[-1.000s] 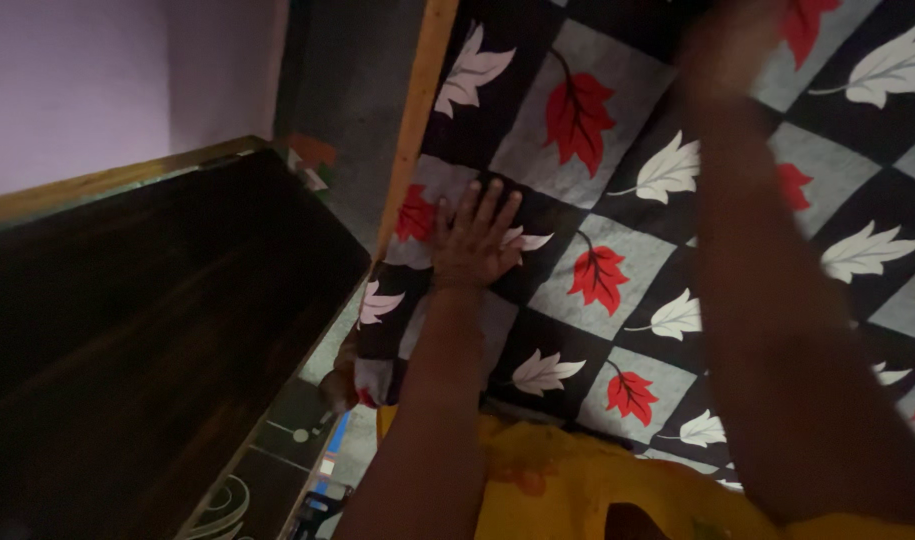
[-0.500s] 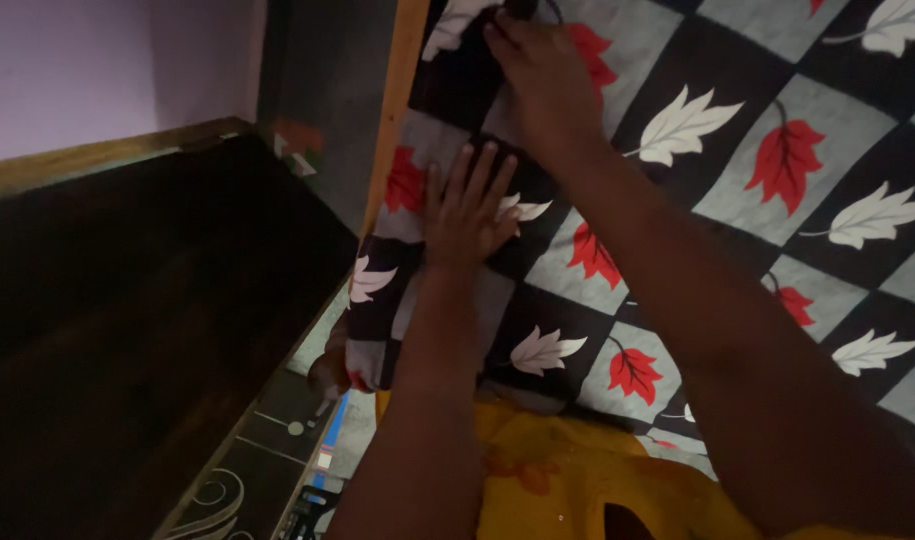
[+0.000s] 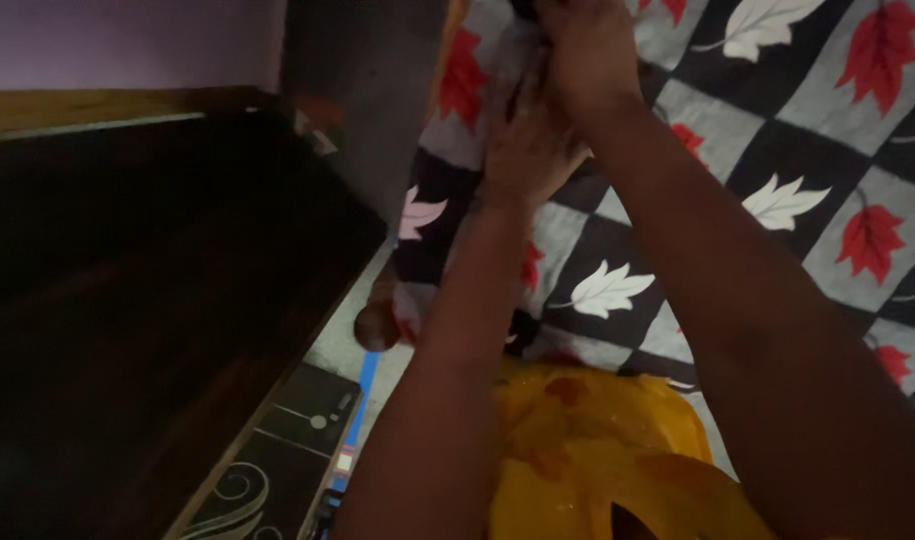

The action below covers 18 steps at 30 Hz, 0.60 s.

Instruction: The person wipes a patterned bedsheet and a floral pillow with a dark cloth. They smooth the fabric with their hands and adjust the position of the pillow and a blue cloth on the bed.

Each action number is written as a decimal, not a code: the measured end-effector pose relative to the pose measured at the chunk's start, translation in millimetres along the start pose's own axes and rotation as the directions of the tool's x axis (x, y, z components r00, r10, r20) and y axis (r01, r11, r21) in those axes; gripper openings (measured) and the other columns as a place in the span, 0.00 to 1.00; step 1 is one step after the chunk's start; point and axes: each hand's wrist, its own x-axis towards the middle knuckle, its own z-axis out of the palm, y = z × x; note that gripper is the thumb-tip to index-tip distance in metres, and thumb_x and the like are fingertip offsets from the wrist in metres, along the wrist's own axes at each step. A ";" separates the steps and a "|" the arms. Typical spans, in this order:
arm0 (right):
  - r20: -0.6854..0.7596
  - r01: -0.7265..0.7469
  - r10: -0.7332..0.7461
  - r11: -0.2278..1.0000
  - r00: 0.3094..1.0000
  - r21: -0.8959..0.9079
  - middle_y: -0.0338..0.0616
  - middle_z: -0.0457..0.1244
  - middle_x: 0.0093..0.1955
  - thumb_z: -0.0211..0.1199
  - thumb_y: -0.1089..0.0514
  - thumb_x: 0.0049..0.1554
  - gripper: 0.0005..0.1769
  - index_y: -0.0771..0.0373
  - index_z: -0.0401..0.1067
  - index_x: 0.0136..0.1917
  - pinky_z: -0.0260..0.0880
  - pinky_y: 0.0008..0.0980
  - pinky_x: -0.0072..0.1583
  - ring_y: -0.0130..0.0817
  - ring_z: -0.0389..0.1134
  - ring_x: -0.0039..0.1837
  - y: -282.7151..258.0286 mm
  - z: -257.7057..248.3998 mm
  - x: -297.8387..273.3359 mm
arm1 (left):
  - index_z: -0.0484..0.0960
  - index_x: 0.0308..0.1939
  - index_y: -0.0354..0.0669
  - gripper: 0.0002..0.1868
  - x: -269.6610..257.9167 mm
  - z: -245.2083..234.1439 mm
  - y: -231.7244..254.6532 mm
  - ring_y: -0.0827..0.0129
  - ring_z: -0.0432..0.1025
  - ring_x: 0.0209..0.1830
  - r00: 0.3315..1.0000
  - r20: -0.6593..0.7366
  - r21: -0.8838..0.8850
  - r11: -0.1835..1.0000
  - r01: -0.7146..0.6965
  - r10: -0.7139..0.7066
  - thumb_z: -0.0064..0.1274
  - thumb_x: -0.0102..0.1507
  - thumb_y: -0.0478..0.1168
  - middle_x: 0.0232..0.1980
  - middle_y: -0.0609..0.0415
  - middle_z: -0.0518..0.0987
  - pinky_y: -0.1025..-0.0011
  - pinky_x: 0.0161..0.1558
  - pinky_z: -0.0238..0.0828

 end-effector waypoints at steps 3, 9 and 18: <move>-0.097 0.106 -0.100 0.993 0.990 0.053 0.54 0.65 0.66 0.63 0.64 0.56 0.22 0.63 0.75 0.64 0.67 0.46 0.62 0.54 0.65 0.62 -41.9 -8.1 -31.5 | 0.74 0.71 0.47 0.34 -49.5 0.1 -5.9 0.48 0.57 0.76 0.990 -0.034 0.092 0.987 -0.133 0.137 0.48 0.67 0.61 0.74 0.47 0.67 0.33 0.74 0.42; 0.139 0.092 -0.122 0.974 0.983 0.207 0.56 0.63 0.71 0.58 0.67 0.52 0.28 0.67 0.73 0.67 0.65 0.47 0.63 0.54 0.64 0.62 -141.9 -11.8 -107.0 | 0.80 0.59 0.49 0.19 -209.1 -23.7 1.7 0.54 0.64 0.76 0.974 0.122 -0.250 0.956 -0.156 0.191 0.51 0.68 0.50 0.67 0.52 0.75 0.41 0.81 0.40; 0.350 0.100 -0.280 0.886 0.894 0.453 0.42 0.63 0.72 0.55 0.69 0.50 0.32 0.54 0.73 0.68 0.66 0.42 0.68 0.47 0.64 0.69 -191.8 -28.1 -184.7 | 0.77 0.67 0.44 0.31 -306.0 -23.6 -29.7 0.54 0.65 0.73 0.939 0.028 -0.280 0.905 -0.322 0.343 0.53 0.61 0.50 0.71 0.45 0.73 0.44 0.72 0.48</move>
